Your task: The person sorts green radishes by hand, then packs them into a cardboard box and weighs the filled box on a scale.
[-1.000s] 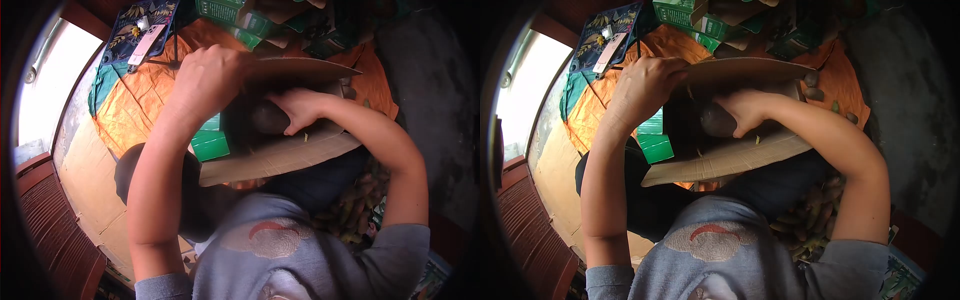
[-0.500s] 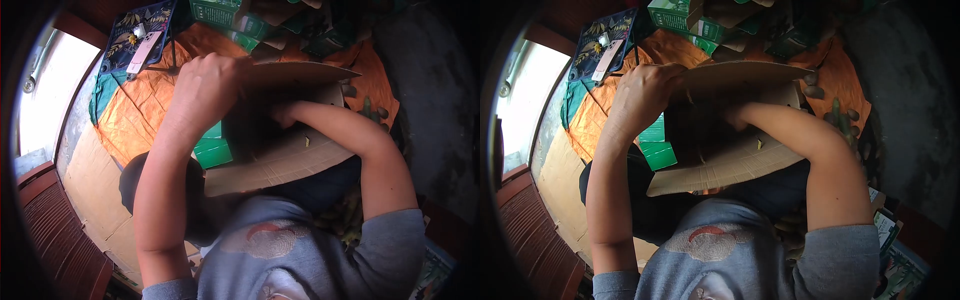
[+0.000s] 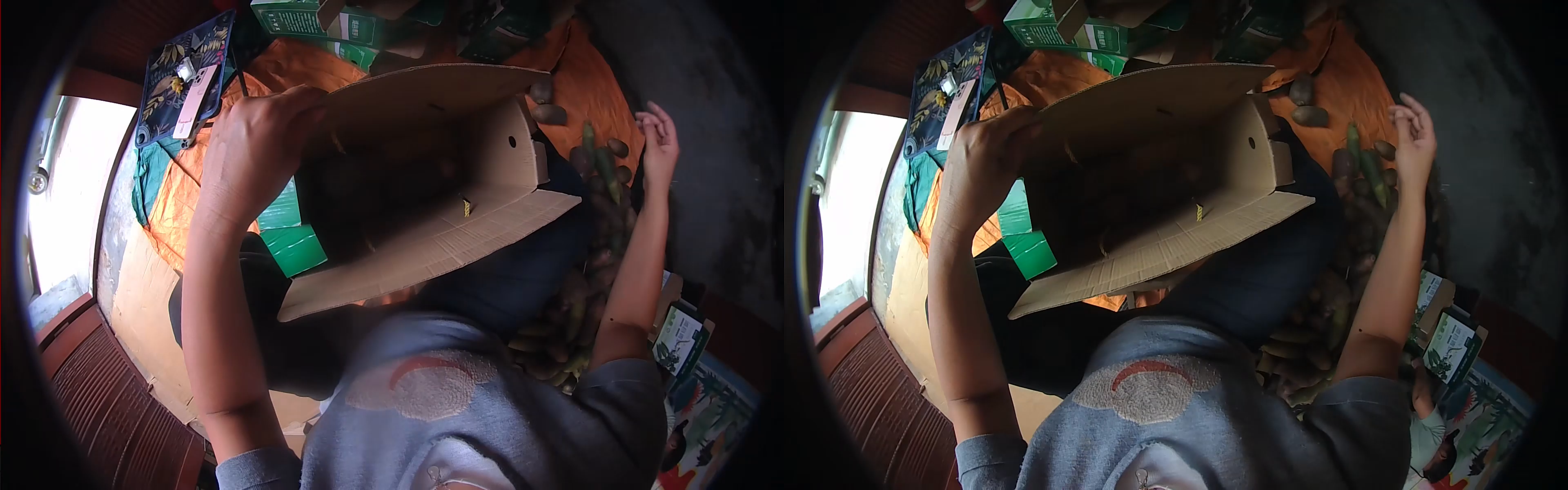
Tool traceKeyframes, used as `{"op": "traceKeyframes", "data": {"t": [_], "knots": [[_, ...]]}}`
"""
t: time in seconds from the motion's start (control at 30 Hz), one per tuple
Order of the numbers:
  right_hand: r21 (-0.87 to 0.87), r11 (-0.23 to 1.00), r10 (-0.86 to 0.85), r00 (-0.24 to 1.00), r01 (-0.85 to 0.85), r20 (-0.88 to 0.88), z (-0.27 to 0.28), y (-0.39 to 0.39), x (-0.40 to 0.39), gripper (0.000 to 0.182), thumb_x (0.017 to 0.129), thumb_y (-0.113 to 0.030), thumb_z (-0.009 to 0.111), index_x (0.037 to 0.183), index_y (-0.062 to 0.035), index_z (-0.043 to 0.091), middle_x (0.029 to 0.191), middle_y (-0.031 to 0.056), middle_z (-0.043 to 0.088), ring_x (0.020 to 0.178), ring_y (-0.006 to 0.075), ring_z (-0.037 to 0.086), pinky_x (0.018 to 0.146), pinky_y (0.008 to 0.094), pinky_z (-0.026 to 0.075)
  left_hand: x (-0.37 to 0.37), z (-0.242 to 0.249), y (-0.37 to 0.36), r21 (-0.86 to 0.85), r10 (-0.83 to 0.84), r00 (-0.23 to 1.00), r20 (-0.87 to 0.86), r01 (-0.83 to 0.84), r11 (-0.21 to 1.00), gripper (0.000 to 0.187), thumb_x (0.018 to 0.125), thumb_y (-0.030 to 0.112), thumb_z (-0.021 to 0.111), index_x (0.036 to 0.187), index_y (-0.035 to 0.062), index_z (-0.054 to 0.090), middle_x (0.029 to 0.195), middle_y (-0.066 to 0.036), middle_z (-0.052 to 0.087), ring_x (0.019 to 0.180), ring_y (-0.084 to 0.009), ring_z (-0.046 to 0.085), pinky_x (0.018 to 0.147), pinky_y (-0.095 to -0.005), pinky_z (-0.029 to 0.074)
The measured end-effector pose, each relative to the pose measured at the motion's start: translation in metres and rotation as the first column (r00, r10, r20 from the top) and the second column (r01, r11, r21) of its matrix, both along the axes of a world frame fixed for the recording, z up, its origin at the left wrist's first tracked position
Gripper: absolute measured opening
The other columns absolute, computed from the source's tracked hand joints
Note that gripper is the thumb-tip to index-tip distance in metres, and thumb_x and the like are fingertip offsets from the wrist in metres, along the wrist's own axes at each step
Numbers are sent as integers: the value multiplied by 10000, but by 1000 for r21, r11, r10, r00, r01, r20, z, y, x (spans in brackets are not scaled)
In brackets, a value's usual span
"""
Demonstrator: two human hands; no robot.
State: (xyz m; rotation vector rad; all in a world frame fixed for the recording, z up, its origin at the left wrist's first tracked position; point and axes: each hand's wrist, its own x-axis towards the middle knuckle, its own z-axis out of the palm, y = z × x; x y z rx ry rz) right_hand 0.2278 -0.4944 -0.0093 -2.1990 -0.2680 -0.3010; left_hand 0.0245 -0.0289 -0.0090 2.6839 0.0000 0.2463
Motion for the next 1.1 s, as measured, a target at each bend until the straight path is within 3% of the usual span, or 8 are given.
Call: {"op": "traceKeyframes", "data": {"t": [0.1,0.13,0.17,0.23,0.33,0.67,0.97,1.1], "knots": [[-254,964,-138,960,74,-244,-139,-110,-8,248,891,7,494,1129,-14,562,902,59,635,790,101,592,754,229,463,1,0,-2,-11,-9,1000,15,10,1000,145,857,122,608,954,30,663,752,-162,653,642,-279,645,599,-352,490],[-355,935,-99,942,-22,-320,-191,-141,-16,251,891,-68,522,1135,-26,567,930,74,627,829,131,595,760,250,465,1,0,-3,-12,-8,1000,19,8,1000,148,860,126,608,956,27,662,750,-160,653,640,-275,645,599,-349,489],[-78,994,-90,949,70,-303,-273,-184,-4,282,890,-186,542,1130,-41,575,1021,101,621,898,206,599,803,310,470,1,1,-3,-5,-7,1000,11,7,1000,152,864,132,607,956,23,661,749,-160,653,638,-273,644,598,-348,488],[-482,872,-333,830,89,-448,-277,-146,-55,295,884,-195,549,1134,-41,571,1029,103,620,906,210,598,807,313,470,2,4,-6,15,-4,1000,-12,4,1000,163,871,143,603,956,16,658,747,-159,653,633,-269,642,597,-345,485],[-632,769,-477,739,90,-475,-289,-111,-80,315,874,-209,559,1141,-42,566,1039,105,619,917,216,598,812,316,469,3,3,-10,-18,63,998,-13,-63,998,140,859,174,610,907,54,663,718,-156,634,646,-312,626,592,-381,488],[-701,710,-552,673,69,-493,-311,-94,-103,388,843,-257,594,1163,-44,549,1075,111,615,953,238,596,829,328,465,8,8,-20,-19,111,991,-79,-113,993,173,888,143,591,991,24,662,743,-141,650,588,-197,626,563,-303,469],[-716,695,-557,676,62,-482,-311,-92,-117,457,815,-300,625,1184,-46,533,1107,117,612,986,257,594,845,339,463,10,11,-21,20,165,979,-123,-164,986,207,896,210,588,957,31,670,702,-134,639,579,-202,614,569,-307,467],[-716,694,-549,703,80,-453,-299,-92,-121,489,802,-319,639,1193,-47,526,1121,120,610,1001,266,593,852,343,461,8,0,-11,-57,115,991,-72,-119,991,225,883,247,600,947,44,673,679,-154,630,608,-273,625,579,-341,475]]}}
